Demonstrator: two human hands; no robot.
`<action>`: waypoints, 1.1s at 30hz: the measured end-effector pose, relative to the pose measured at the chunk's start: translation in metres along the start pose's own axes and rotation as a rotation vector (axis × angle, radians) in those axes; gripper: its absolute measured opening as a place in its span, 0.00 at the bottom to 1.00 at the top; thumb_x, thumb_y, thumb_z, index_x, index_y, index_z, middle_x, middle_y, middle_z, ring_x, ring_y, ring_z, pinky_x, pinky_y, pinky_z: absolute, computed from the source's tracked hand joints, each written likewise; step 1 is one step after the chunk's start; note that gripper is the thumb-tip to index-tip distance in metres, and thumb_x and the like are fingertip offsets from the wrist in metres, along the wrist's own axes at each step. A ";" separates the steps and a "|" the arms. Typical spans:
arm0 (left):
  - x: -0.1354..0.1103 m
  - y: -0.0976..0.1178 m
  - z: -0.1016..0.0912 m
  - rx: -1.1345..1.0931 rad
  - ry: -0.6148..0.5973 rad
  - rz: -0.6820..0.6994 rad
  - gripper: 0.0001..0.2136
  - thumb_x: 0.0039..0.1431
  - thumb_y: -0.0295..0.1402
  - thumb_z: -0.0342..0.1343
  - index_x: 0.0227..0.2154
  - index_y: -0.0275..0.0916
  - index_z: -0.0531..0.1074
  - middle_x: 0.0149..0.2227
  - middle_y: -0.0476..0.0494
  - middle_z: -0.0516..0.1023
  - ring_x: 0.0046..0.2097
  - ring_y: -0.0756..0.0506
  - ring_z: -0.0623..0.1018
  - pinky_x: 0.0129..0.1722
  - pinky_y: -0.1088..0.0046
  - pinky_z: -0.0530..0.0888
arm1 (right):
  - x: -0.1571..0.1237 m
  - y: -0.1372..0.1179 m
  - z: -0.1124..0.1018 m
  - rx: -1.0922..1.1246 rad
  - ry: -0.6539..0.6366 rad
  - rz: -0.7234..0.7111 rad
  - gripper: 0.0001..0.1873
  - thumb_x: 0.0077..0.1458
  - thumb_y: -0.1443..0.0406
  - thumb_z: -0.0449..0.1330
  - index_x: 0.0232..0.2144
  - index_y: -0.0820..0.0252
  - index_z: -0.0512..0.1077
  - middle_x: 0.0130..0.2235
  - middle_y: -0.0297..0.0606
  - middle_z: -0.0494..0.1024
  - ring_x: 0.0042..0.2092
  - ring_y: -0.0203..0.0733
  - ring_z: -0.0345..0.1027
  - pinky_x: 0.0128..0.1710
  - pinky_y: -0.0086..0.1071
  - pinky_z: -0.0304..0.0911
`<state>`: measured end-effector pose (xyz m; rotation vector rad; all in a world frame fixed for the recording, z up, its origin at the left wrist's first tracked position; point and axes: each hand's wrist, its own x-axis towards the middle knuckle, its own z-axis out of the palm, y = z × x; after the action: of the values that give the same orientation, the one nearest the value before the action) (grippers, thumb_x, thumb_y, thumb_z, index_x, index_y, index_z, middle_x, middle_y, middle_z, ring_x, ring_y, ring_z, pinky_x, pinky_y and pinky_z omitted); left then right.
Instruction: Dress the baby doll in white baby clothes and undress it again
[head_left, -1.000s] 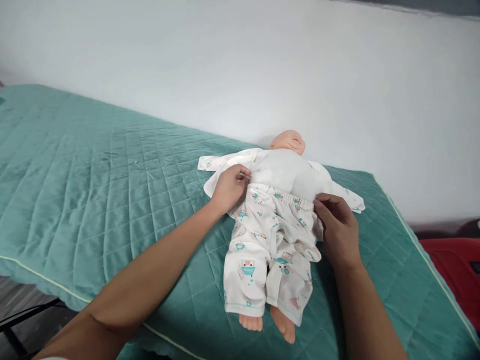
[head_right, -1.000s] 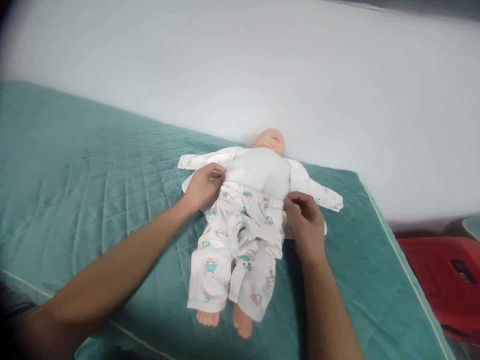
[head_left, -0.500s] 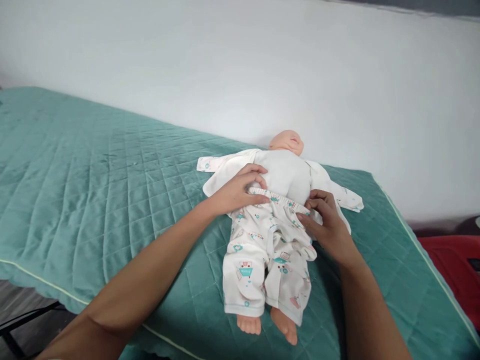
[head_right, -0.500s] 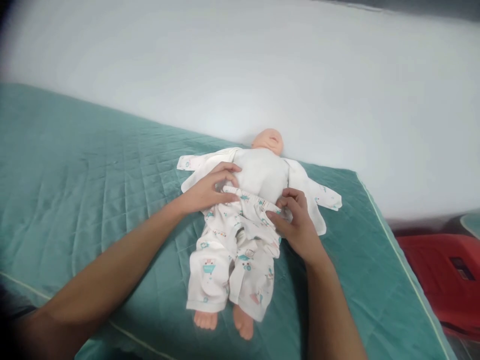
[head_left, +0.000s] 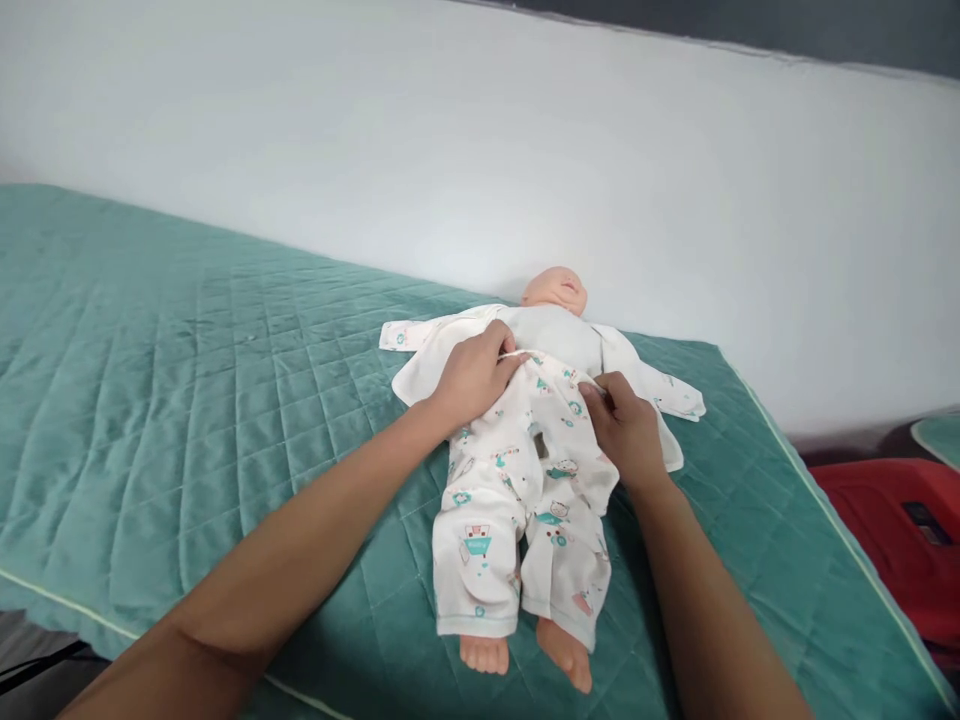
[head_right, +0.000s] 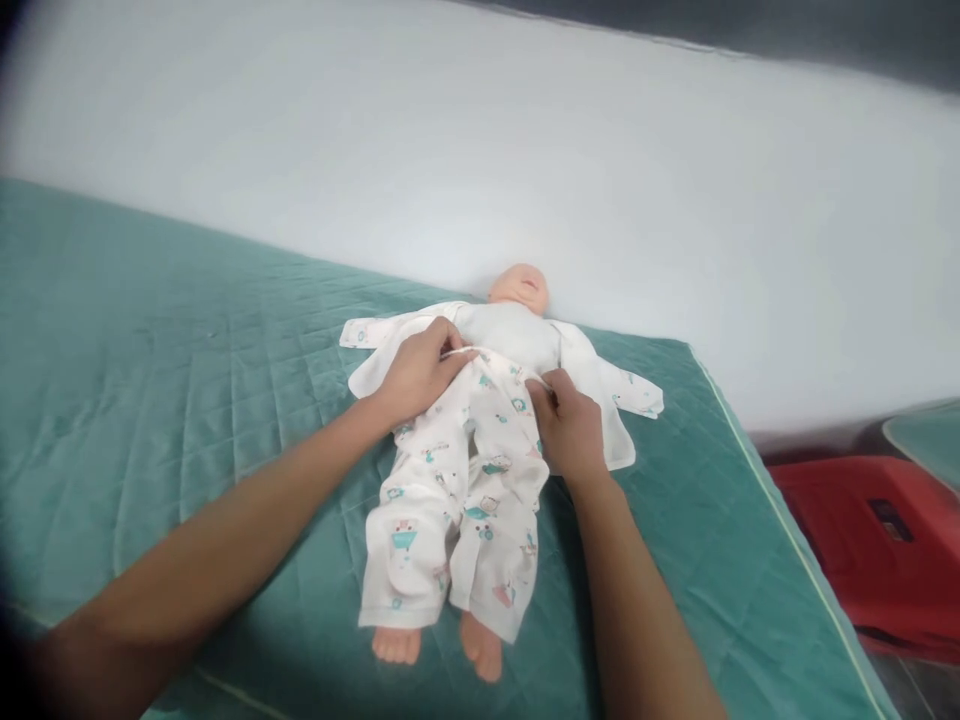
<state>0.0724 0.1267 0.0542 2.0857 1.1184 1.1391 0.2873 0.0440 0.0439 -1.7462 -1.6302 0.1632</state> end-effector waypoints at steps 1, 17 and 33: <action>0.006 -0.002 0.002 0.004 0.018 -0.040 0.08 0.62 0.34 0.57 0.31 0.42 0.62 0.29 0.50 0.72 0.33 0.46 0.71 0.35 0.69 0.64 | 0.005 0.000 0.002 0.008 0.009 0.027 0.14 0.62 0.52 0.55 0.30 0.53 0.65 0.22 0.28 0.65 0.27 0.38 0.57 0.31 0.33 0.52; 0.021 -0.027 -0.031 -0.436 -0.294 -0.247 0.06 0.56 0.35 0.59 0.32 0.37 0.73 0.31 0.48 0.75 0.32 0.51 0.70 0.32 0.74 0.65 | 0.014 0.035 0.006 0.565 0.015 0.299 0.19 0.51 0.47 0.66 0.29 0.55 0.71 0.27 0.29 0.71 0.29 0.37 0.60 0.29 0.31 0.58; 0.012 -0.031 -0.044 -0.322 -0.553 -0.217 0.01 0.52 0.32 0.55 0.28 0.41 0.68 0.25 0.53 0.67 0.25 0.51 0.65 0.26 0.73 0.61 | 0.010 0.027 -0.021 0.466 -0.246 0.344 0.18 0.53 0.48 0.63 0.31 0.57 0.73 0.31 0.34 0.75 0.32 0.38 0.64 0.29 0.29 0.59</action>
<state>0.0254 0.1556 0.0598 1.8102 0.8040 0.5407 0.3223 0.0461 0.0476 -1.6616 -1.2998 0.8780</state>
